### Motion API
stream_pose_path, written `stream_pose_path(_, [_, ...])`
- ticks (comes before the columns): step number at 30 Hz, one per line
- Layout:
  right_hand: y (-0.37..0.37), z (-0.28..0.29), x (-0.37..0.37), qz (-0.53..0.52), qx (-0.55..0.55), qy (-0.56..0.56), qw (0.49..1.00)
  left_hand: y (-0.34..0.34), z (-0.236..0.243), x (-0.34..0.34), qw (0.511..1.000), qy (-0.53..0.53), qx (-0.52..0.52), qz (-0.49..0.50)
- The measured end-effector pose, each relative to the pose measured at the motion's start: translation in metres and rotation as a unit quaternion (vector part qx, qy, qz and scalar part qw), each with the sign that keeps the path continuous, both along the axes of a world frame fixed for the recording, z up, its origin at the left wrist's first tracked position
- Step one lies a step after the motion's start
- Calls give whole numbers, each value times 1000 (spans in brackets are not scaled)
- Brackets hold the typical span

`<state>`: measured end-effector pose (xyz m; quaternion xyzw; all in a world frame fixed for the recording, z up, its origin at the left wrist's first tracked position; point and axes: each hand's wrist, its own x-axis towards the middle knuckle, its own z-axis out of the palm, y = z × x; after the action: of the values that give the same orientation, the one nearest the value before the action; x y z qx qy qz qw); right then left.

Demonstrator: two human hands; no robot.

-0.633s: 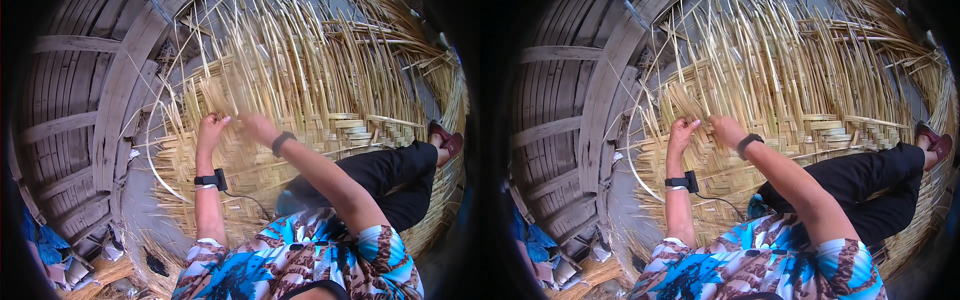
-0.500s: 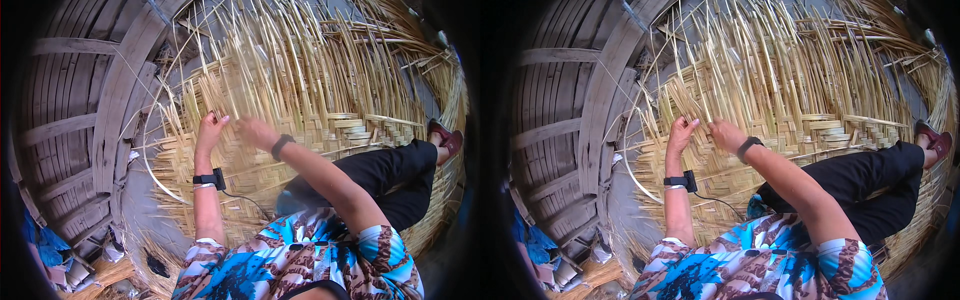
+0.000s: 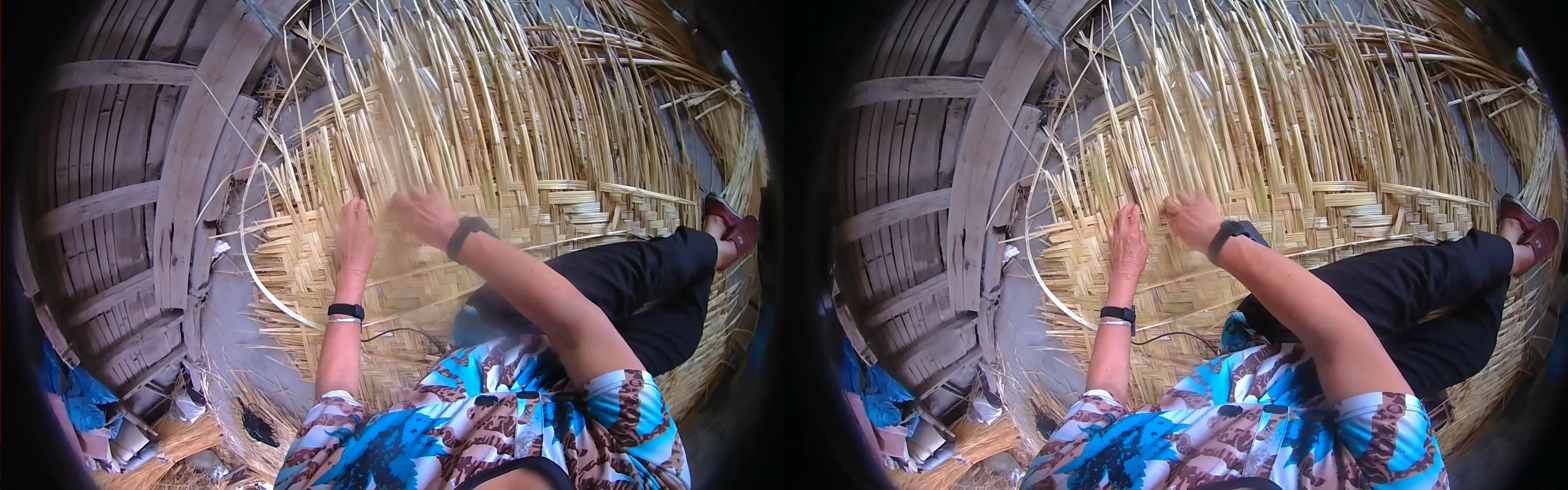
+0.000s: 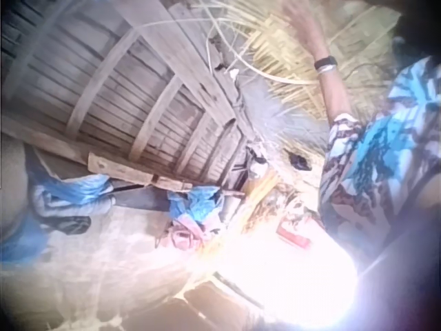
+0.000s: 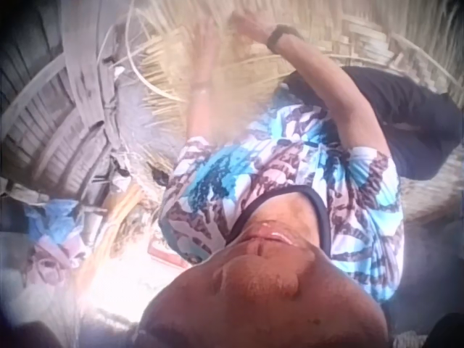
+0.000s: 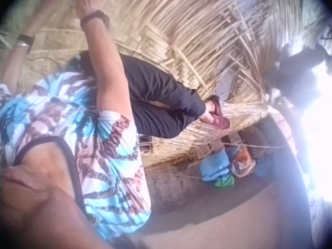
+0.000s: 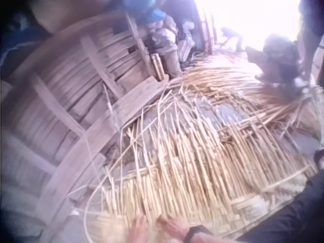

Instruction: The recorder is weaving a mat using straw or bamboo strips while sitting on the floor.

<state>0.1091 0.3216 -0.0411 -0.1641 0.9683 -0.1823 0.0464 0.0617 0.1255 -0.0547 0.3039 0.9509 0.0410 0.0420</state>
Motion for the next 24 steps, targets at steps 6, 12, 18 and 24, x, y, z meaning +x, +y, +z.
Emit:
stream_pose_path(6, [-1,-5,9,-25,14,-26,999,10,-18,19,998,13,-19,50])
stream_pose_path(12, [45,38,41,-37,-80,12,996,-9,11,21,990,88,14,112])
stream_pose_path(18, [128,96,91,-164,-162,-22,973,-57,20,-13,963,51,-47,259])
stream_pose_path(24, [169,135,156,-249,-209,-51,944,-64,3,-13,973,13,-123,196])
